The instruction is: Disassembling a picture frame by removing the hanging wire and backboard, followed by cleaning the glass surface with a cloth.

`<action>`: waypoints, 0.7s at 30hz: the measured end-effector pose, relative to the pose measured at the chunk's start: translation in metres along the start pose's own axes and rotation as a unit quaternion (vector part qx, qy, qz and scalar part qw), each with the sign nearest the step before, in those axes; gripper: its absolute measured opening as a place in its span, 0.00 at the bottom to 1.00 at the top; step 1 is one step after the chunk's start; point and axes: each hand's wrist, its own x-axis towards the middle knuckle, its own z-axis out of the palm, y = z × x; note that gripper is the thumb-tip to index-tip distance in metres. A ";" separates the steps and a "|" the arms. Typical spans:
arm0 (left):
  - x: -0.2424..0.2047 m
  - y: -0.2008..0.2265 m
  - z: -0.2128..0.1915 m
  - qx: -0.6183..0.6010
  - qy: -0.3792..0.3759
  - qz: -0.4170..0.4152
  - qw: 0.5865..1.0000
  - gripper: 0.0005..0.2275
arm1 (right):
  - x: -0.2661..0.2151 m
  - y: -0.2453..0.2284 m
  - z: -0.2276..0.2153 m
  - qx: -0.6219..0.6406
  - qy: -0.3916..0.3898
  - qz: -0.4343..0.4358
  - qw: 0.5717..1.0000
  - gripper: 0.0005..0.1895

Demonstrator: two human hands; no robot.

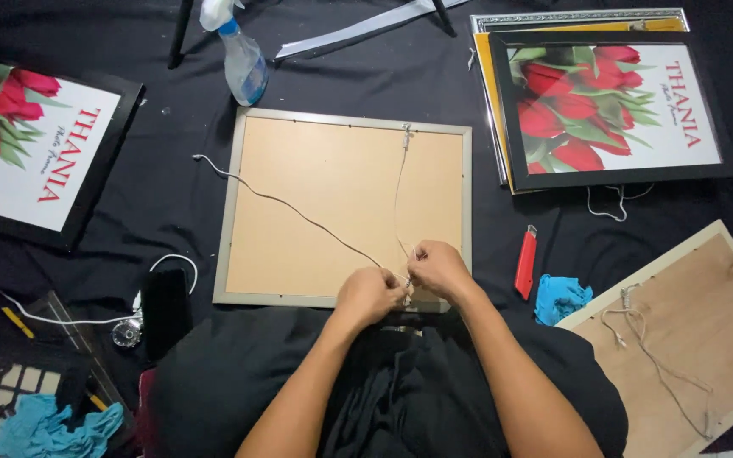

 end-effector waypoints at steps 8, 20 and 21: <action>0.038 -0.026 0.040 -0.036 0.042 -0.023 0.998 0.15 | -0.011 -0.012 -0.001 0.092 -0.036 0.013 0.995 0.12; 0.027 -0.015 0.025 -0.259 -0.062 -0.102 0.959 0.21 | -0.025 -0.020 -0.007 0.090 -0.071 -0.028 0.993 0.08; 0.041 -0.025 0.036 -0.334 -0.076 -0.109 0.933 0.15 | -0.025 -0.019 -0.008 0.099 -0.073 -0.027 0.992 0.08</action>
